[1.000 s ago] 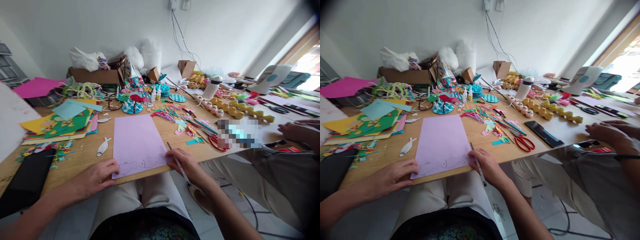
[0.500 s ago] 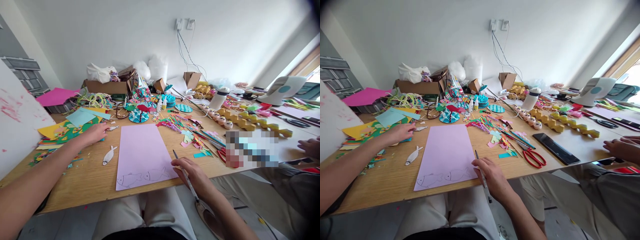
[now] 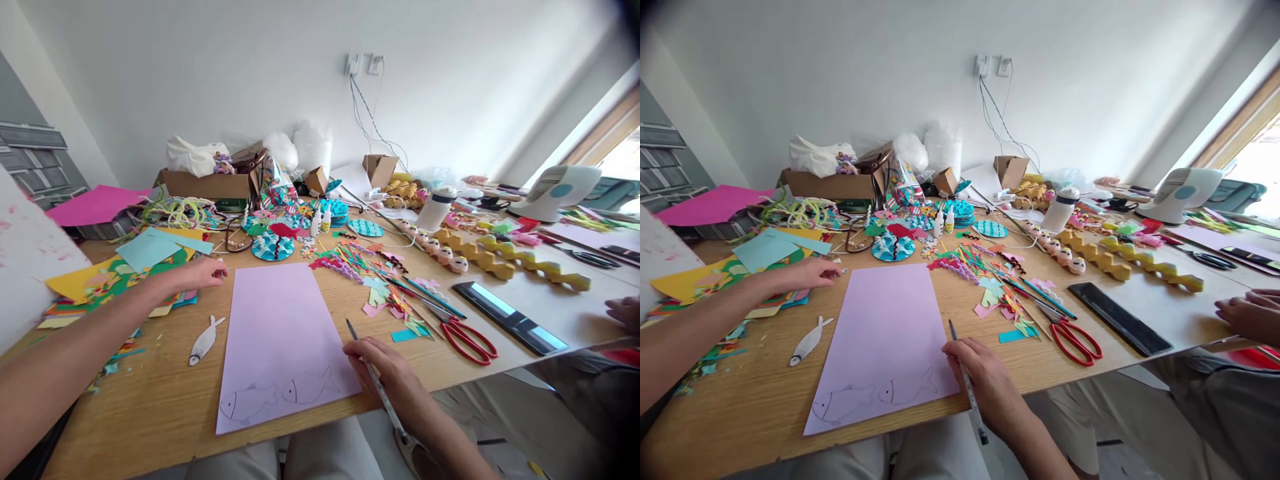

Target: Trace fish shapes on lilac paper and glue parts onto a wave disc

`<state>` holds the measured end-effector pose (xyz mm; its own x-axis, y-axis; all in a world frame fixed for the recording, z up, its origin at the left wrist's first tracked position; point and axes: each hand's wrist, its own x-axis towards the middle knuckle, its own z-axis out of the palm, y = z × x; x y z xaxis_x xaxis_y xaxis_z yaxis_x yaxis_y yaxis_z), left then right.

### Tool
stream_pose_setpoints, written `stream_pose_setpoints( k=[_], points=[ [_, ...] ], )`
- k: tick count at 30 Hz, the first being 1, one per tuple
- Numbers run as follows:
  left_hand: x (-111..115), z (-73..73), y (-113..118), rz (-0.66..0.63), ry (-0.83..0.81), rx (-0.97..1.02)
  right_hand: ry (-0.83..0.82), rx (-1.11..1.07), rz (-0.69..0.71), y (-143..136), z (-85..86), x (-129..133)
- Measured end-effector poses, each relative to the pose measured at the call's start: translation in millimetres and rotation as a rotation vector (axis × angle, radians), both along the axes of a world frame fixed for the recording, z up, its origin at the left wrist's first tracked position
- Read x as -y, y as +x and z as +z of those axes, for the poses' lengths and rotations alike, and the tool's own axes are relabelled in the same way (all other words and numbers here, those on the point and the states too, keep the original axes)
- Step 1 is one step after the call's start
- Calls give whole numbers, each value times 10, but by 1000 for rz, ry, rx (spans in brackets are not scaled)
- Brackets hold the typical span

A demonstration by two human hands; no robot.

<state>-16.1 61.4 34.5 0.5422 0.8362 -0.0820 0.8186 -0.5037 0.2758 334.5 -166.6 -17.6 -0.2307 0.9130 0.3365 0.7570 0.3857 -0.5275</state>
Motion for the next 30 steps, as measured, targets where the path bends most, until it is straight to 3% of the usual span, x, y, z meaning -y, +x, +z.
stream_pose_setpoints(
  k=[6, 12, 18, 21, 25, 30],
  points=[
    [131, -37, 359, -83, 50, 18, -123, -103, 59, 36, 199, -170],
    [617, -36, 782, -341, 31, 124, -353, -565, 236, 282, 448, -557],
    [959, -80, 911, -352, 55, 310, -374, -688, 41, 376, 556, -1174],
    [1053, -162, 879, -365, 108, 392, -365, -602, -78, 352, 544, -1553],
    [1121, -338, 762, -368, 342, 459, -315, -141, -291, 288, 520, -2087],
    [1144, -506, 636, -314, 600, 441, -405, -14, -366, 127, 470, -2737]
  ],
)
